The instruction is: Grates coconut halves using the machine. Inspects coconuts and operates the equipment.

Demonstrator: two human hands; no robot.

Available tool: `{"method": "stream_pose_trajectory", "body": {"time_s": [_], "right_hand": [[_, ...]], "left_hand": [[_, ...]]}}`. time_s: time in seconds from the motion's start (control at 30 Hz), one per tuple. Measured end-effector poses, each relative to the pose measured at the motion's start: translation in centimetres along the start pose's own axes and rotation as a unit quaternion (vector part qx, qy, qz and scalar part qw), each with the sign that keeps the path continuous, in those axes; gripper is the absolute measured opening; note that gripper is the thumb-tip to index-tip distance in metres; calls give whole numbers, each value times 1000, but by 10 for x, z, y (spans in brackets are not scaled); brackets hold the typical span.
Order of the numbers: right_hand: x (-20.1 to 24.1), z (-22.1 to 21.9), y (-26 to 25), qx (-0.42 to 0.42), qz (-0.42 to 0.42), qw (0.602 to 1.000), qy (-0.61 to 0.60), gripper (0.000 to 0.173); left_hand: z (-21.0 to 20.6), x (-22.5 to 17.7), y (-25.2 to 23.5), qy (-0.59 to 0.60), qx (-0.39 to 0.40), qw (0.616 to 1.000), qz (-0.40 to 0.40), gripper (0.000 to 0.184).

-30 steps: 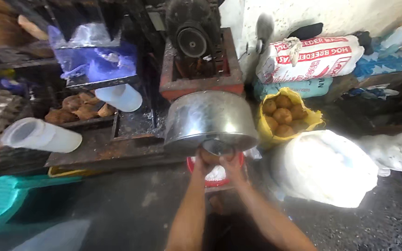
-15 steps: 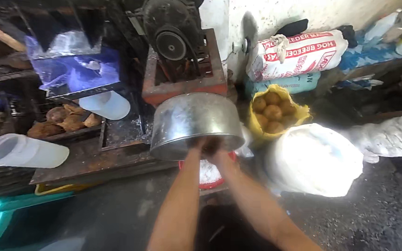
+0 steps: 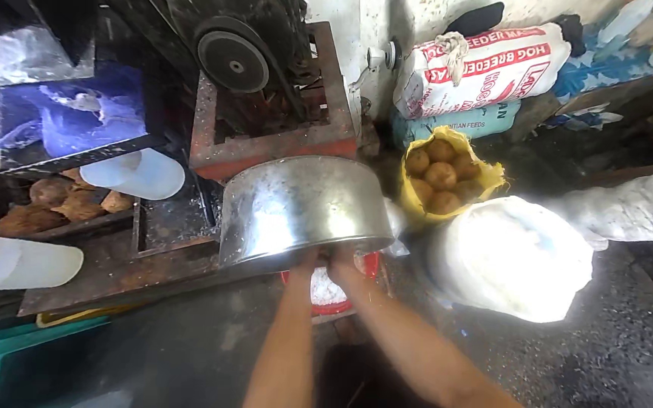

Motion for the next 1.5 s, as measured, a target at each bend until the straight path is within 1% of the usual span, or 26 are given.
{"method": "stream_pose_trajectory", "body": {"time_s": [0.07,0.1,0.13,0.17,0.23,0.3,0.33,0.4,0.43,0.47,0.5,0.53,0.57,0.6,0.63,0.7,0.73,0.77,0.8,0.87,0.93,1.03,1.1,1.27,1.33,1.5], "right_hand": [[3,1,3,9,31,999,24,47],[6,-1,3,20,55,998,37,49],[10,-1,4,31,84,994,59,51],[14,-1,5,45,110,989,84,58],[18,0,5,70,156,978,119,78],[21,5,11,96,177,969,140,99],[23,11,17,112,179,966,147,106],[15,32,36,127,190,962,153,111],[8,45,47,136,196,957,167,116],[5,53,56,144,210,949,187,122],[4,56,62,147,218,946,188,122],[-1,59,66,140,214,950,180,119],[-6,57,66,128,203,956,168,114],[-7,50,63,122,194,960,160,111],[-5,37,60,120,182,965,145,105],[5,11,54,109,134,981,88,84],[11,1,50,94,99,989,52,73],[17,-7,46,73,52,996,20,63],[21,-10,43,49,2,999,-9,58],[28,-13,38,10,-74,996,-58,58],[28,-8,29,-9,-115,990,-81,61],[16,0,15,-23,-135,987,-83,58],[13,3,9,-19,-129,988,-79,52],[10,8,-2,-18,-79,995,-56,38],[13,7,-5,-8,-47,998,-30,38],[12,7,-3,10,6,1000,-4,35]], "left_hand": [[0,10,-1,-9,5,1000,4,40],[1,13,-4,14,3,1000,4,41],[-1,18,-9,57,4,998,10,39],[-4,23,-13,116,15,993,16,35],[-12,30,-20,249,56,967,22,30],[-22,33,-18,374,134,917,38,48],[-24,37,-14,427,169,887,53,59],[-20,63,-1,513,214,825,96,76],[-18,80,12,535,226,805,119,82],[-15,91,25,536,235,799,137,88],[-12,97,33,528,241,801,145,92],[-6,104,40,498,232,823,142,90],[2,103,43,452,207,859,122,81],[12,97,43,406,182,891,87,67],[20,83,41,364,150,917,58,55],[34,39,37,282,73,957,10,64],[36,12,38,233,53,971,-7,67],[37,-14,39,164,46,985,-31,64],[34,-36,39,81,43,995,-40,57],[20,-57,32,-67,46,996,-39,45],[6,-60,26,-129,36,991,-24,42],[-4,-52,21,-217,16,976,-21,48],[-7,-44,17,-225,14,974,-22,46],[-4,-17,11,-55,7,998,21,39],[-4,-5,6,17,8,999,29,36],[-1,9,2,-7,0,1000,-11,41]]}}
Point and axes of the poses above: each hand's wrist, its own y-axis away from the middle knuckle, its own z-axis out of the back of the hand, x = y × z, the point moved 6 cm from there along -y, towards the middle knuckle, and after that the axes turned 7 degrees about z, right-handed, at the moved point
